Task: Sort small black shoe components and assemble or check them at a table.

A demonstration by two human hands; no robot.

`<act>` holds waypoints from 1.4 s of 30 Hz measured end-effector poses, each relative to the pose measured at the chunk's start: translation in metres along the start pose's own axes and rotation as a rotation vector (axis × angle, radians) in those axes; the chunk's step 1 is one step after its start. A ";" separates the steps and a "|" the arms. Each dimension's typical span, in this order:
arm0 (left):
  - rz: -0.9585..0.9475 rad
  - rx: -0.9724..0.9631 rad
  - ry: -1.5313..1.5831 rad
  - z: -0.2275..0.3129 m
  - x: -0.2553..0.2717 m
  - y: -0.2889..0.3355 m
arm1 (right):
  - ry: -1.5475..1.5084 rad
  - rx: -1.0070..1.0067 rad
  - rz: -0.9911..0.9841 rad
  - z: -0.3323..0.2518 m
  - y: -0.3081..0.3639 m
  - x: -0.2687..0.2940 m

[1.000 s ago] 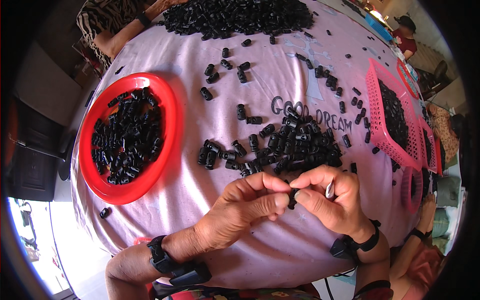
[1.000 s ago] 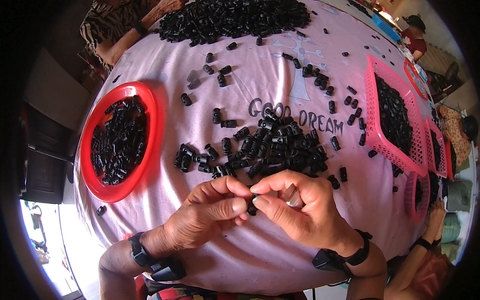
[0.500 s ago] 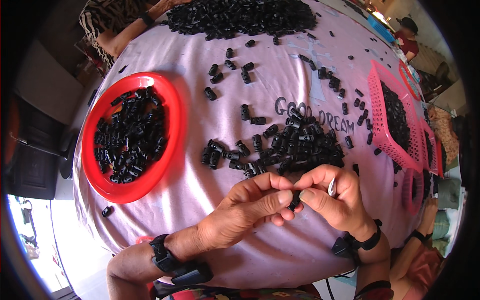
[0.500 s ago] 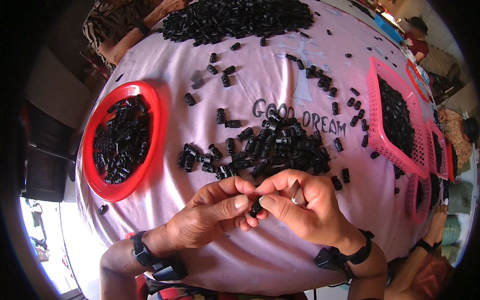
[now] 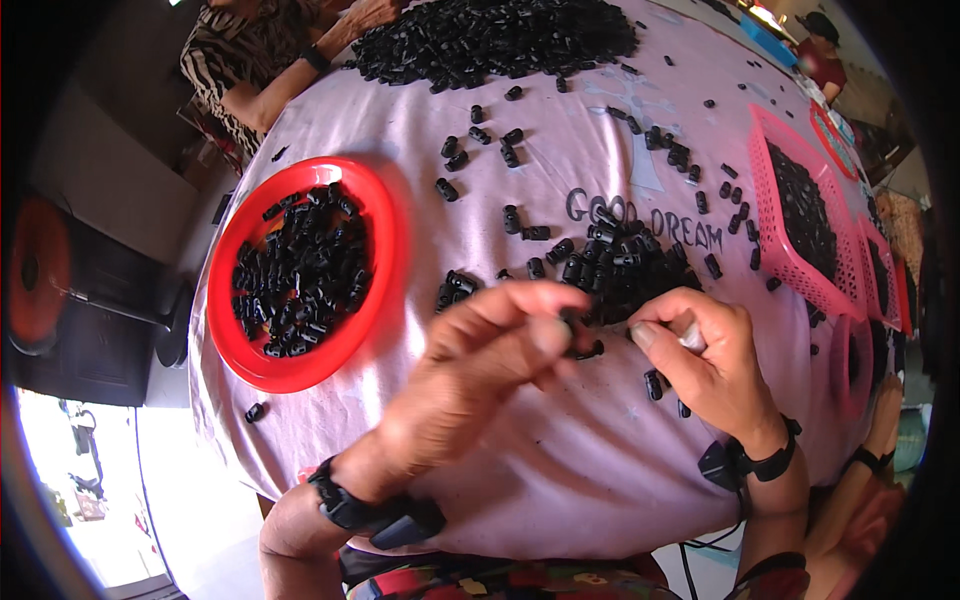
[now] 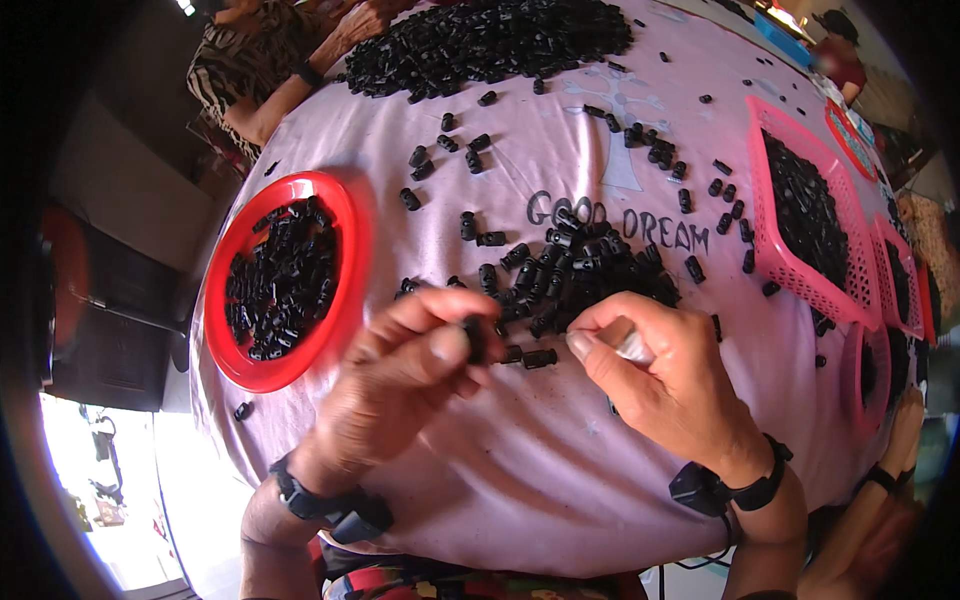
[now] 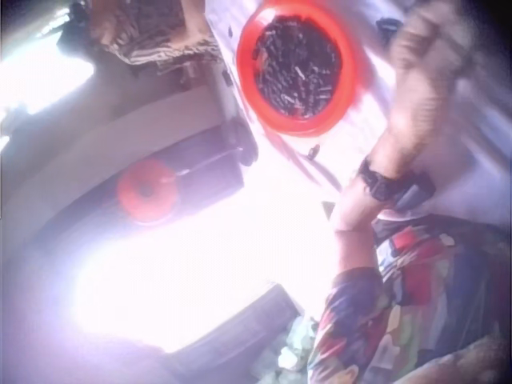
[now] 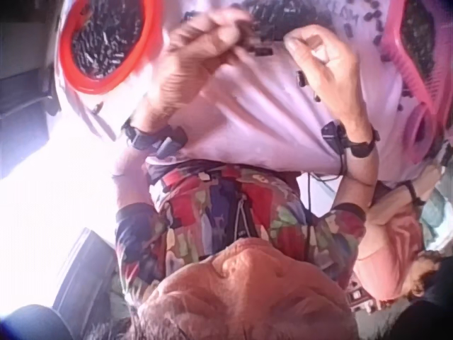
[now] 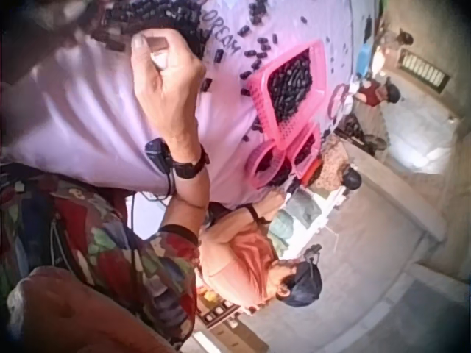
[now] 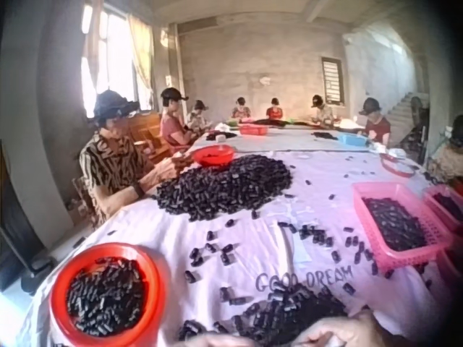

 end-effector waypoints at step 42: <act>-0.077 0.221 -0.068 -0.047 -0.007 -0.018 | 0.107 0.290 -0.146 -0.027 0.003 -0.012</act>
Point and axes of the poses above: each hand's wrist, its own y-axis away from the middle knuckle, its own x-axis out of the back of the hand, z = x × y, the point moved 10 cm from there along -y, towards the middle knuckle, and after that the axes turned 7 degrees about x, right-handed, at the moved point
